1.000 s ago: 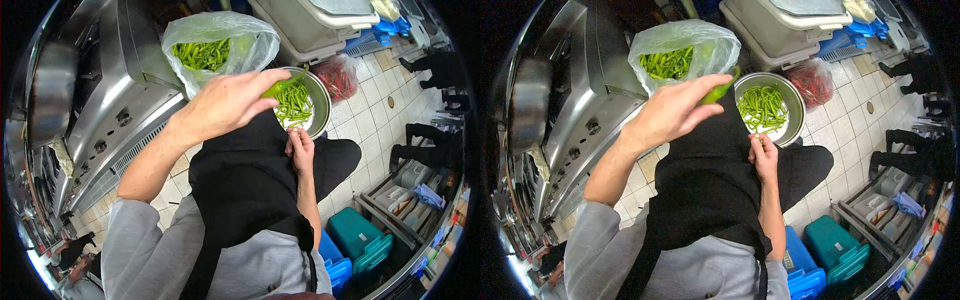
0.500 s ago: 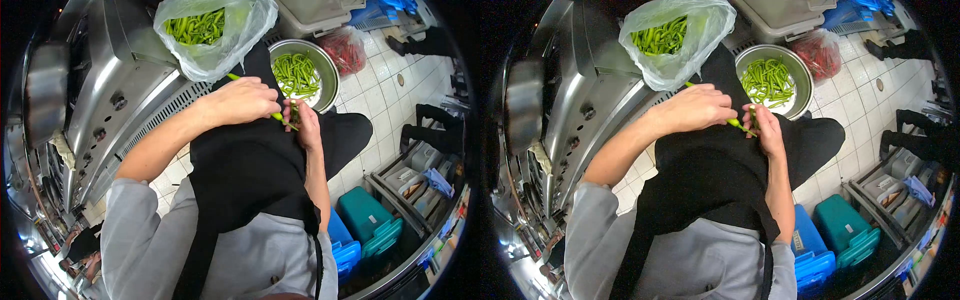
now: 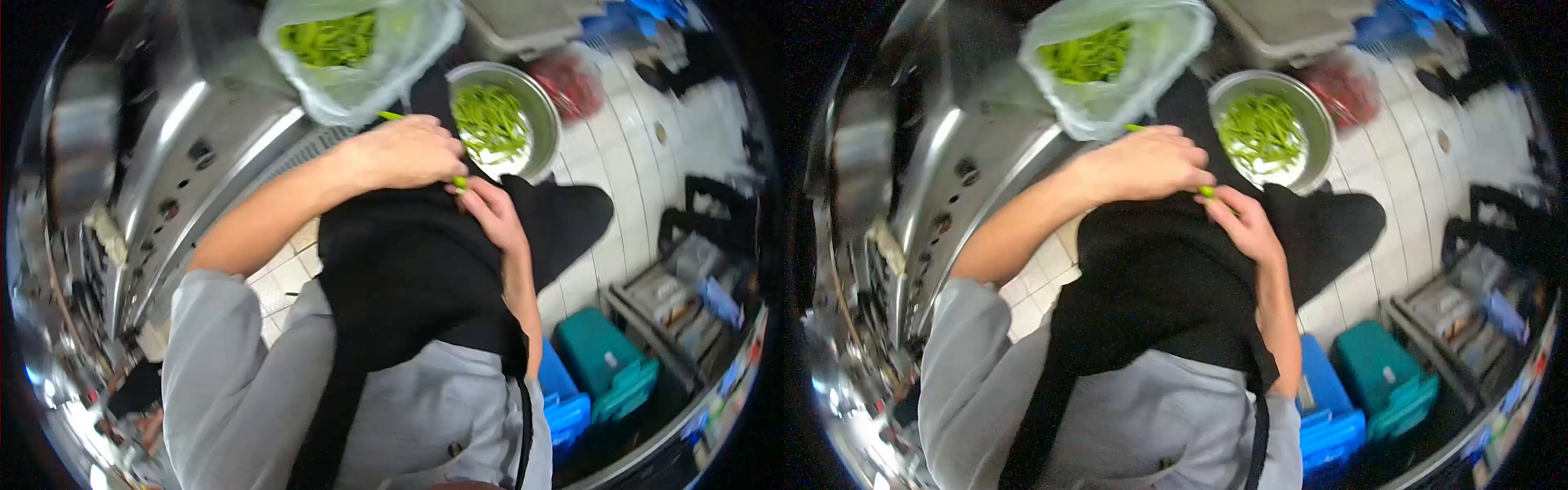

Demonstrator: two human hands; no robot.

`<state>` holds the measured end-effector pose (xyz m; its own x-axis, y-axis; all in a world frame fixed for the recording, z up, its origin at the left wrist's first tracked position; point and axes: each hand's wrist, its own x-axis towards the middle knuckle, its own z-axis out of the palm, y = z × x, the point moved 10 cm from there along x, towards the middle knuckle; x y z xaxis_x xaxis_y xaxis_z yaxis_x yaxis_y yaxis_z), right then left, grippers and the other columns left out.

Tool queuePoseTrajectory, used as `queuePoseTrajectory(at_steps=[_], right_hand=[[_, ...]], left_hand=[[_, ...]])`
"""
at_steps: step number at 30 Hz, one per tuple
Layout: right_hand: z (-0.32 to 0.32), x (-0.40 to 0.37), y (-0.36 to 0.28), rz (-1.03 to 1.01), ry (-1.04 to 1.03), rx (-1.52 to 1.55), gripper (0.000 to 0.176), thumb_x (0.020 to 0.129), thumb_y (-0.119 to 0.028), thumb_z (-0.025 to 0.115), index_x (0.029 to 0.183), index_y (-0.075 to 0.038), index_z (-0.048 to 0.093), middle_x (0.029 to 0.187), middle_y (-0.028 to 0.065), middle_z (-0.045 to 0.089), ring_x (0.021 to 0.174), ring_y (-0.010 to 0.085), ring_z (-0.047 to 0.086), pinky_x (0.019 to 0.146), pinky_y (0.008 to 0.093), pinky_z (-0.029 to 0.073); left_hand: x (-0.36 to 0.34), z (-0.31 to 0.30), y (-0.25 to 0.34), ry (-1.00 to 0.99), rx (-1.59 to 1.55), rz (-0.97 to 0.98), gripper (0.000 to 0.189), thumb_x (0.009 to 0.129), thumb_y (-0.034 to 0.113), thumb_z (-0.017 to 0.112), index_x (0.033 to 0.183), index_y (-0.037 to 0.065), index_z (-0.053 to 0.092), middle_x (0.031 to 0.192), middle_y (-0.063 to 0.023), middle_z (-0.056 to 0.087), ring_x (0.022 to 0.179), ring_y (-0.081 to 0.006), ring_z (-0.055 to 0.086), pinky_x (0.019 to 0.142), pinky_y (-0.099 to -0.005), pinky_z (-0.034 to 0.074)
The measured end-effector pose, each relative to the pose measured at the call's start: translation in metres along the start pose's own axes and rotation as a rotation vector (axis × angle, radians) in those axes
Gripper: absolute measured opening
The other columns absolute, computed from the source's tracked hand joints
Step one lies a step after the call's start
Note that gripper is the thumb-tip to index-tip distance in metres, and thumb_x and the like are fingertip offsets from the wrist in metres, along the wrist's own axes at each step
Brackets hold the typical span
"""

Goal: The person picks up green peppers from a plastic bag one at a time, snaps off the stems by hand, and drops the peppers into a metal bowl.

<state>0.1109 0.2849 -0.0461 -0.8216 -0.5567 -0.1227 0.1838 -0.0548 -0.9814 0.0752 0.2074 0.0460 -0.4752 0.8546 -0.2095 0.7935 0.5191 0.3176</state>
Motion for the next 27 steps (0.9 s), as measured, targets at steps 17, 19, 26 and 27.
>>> queuePoseTrajectory(at_steps=[17,19,26,27], right_hand=[[-0.041,-0.026,-0.010,-0.081,0.399,0.582,0.029,0.101,-0.025,0.052,0.095,0.002,0.062,0.067,-0.0006,0.047,0.052,0.0061,0.037,0.048,0.0221,0.031],[-0.052,-0.029,-0.001,-0.025,0.515,0.613,0.024,0.099,-0.019,0.052,0.092,0.001,0.062,0.067,-0.0006,0.048,0.051,0.0068,0.036,0.048,0.0225,0.030],[-0.082,-0.038,0.011,-0.159,0.576,0.825,0.032,0.103,-0.030,0.045,0.102,-0.001,0.060,0.069,0.0004,0.048,0.053,0.0095,0.040,0.047,0.0251,0.032],[-0.081,-0.037,0.012,-0.141,0.576,0.804,0.033,0.103,-0.029,0.045,0.103,0.000,0.060,0.069,0.0017,0.050,0.053,0.0101,0.042,0.047,0.0249,0.033]], left_hand=[[0.028,0.027,-0.008,0.557,-1.108,-0.198,0.028,0.099,0.010,0.059,0.123,-0.003,0.063,0.106,-0.0105,0.068,0.099,-0.0147,0.064,0.089,-0.0290,0.050],[0.041,0.028,-0.027,0.663,-1.286,-0.293,0.033,0.100,0.010,0.057,0.130,-0.004,0.058,0.118,-0.0111,0.067,0.108,-0.0131,0.061,0.094,-0.0277,0.049],[-0.007,-0.083,-0.066,1.043,-0.464,-0.342,0.034,0.096,0.022,0.062,0.124,0.003,0.062,0.117,-0.0196,0.066,0.108,-0.0304,0.065,0.085,-0.0343,0.054],[-0.024,-0.090,-0.086,1.026,-0.409,-0.393,0.029,0.096,0.023,0.062,0.117,0.004,0.067,0.109,-0.0179,0.070,0.102,-0.0299,0.068,0.082,-0.0345,0.055]])
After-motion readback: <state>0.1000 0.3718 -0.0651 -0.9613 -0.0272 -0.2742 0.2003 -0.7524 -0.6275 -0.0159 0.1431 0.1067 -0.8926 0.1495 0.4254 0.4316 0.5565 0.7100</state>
